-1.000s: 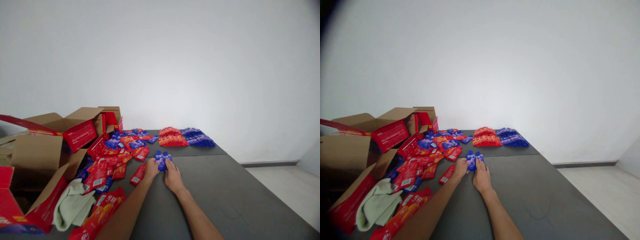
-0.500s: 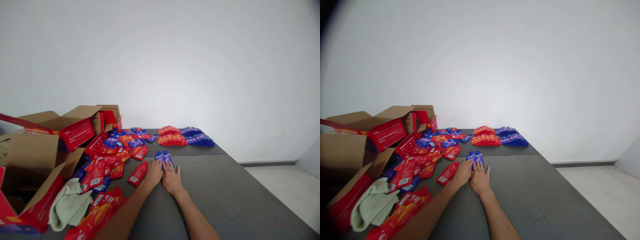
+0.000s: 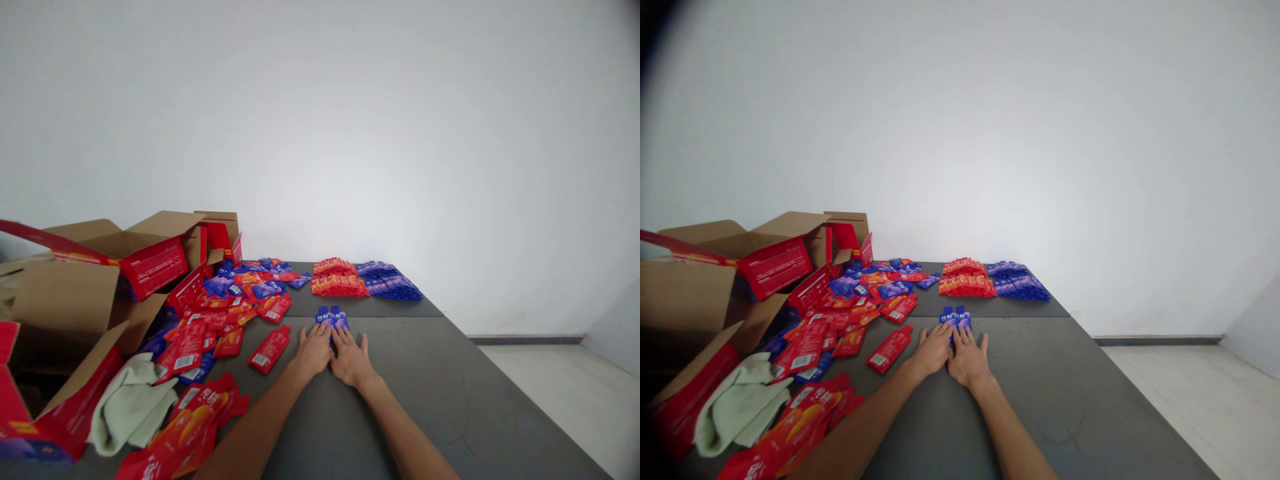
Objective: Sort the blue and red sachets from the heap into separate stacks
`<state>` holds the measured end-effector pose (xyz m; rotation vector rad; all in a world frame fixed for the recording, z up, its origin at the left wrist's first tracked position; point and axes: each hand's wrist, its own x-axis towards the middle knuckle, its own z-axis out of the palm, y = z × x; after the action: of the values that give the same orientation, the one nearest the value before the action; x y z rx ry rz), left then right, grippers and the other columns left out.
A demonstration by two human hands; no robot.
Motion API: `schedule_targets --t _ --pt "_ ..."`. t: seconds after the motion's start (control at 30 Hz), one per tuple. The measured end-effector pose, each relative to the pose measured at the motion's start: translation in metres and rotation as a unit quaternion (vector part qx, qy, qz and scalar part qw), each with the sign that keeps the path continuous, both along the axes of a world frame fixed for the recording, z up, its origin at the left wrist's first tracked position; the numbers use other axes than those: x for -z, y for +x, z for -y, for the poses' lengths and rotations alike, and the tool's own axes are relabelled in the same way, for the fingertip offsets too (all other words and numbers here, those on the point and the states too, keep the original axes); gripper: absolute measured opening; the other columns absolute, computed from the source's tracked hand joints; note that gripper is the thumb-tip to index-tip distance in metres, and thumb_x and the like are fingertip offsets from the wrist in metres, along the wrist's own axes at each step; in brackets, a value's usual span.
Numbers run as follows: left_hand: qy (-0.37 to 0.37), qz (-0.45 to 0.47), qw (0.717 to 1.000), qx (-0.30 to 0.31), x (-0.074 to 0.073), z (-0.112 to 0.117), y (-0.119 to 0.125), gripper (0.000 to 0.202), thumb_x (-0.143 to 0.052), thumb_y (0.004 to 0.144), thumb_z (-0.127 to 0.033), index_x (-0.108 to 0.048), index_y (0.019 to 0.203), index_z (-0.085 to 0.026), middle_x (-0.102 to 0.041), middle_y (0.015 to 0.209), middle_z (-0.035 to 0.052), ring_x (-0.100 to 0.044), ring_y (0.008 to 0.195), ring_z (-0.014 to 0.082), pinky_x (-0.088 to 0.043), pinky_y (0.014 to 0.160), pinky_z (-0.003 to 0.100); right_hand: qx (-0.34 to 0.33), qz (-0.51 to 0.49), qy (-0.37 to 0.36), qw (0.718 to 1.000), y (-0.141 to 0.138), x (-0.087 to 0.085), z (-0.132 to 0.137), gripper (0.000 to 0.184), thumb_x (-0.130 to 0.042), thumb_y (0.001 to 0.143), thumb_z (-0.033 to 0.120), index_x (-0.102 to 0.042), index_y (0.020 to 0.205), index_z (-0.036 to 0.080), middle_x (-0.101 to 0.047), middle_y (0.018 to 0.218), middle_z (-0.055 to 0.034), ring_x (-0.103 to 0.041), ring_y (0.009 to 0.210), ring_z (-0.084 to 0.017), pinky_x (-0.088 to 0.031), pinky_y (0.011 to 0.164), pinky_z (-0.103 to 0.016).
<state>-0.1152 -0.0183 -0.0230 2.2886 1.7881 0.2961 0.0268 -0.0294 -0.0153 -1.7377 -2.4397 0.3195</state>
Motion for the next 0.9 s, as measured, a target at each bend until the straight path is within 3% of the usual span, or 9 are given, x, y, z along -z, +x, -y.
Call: schedule_targets --t 0.17,0.43,0.7,0.9 --pt "0.012 0.014 1.0 0.001 0.002 -0.002 0.028 0.06 -0.027 0.093 -0.029 -0.032 0.152 -0.026 -0.03 0.16 0.0052 -0.026 0.146 0.0267 -0.017 0.115 0.064 0.011 0.027 0.0 1.0 0.027 -0.004 -0.002 0.06 -0.012 0.098 0.037 -0.025 0.155 0.022 -0.018 0.162 -0.0041 -0.012 0.15 -0.023 0.003 0.115 -0.063" --pt "0.03 0.015 0.999 0.007 0.005 -0.002 0.066 0.06 -0.023 0.095 -0.032 -0.026 0.155 -0.025 -0.027 0.161 0.0053 -0.023 0.147 0.0283 -0.01 0.116 0.067 0.032 0.045 0.016 0.998 0.059 0.007 -0.008 0.059 -0.012 0.098 0.035 -0.025 0.155 0.023 -0.018 0.162 -0.0043 -0.014 0.15 -0.021 0.002 0.115 -0.062" --pt "0.042 0.023 0.998 -0.04 0.003 0.008 0.055 0.065 -0.034 0.093 -0.042 -0.019 0.156 -0.033 -0.016 0.164 0.0023 -0.007 0.15 0.0345 -0.005 0.115 0.068 0.052 0.051 0.027 0.997 0.05 0.007 -0.007 0.059 -0.018 0.098 0.034 -0.029 0.154 0.021 -0.021 0.162 -0.0065 -0.015 0.149 -0.024 -0.003 0.115 -0.061" --pt "0.056 0.015 0.996 -0.063 -0.01 0.029 0.024 0.066 -0.038 0.091 -0.042 -0.023 0.155 -0.032 -0.017 0.164 0.0032 -0.007 0.15 0.0347 -0.002 0.116 0.067 0.066 0.055 0.066 0.994 0.024 -0.003 0.008 0.058 -0.021 0.098 0.037 -0.03 0.153 0.023 -0.018 0.163 -0.0054 -0.003 0.151 -0.026 -0.004 0.115 -0.059"
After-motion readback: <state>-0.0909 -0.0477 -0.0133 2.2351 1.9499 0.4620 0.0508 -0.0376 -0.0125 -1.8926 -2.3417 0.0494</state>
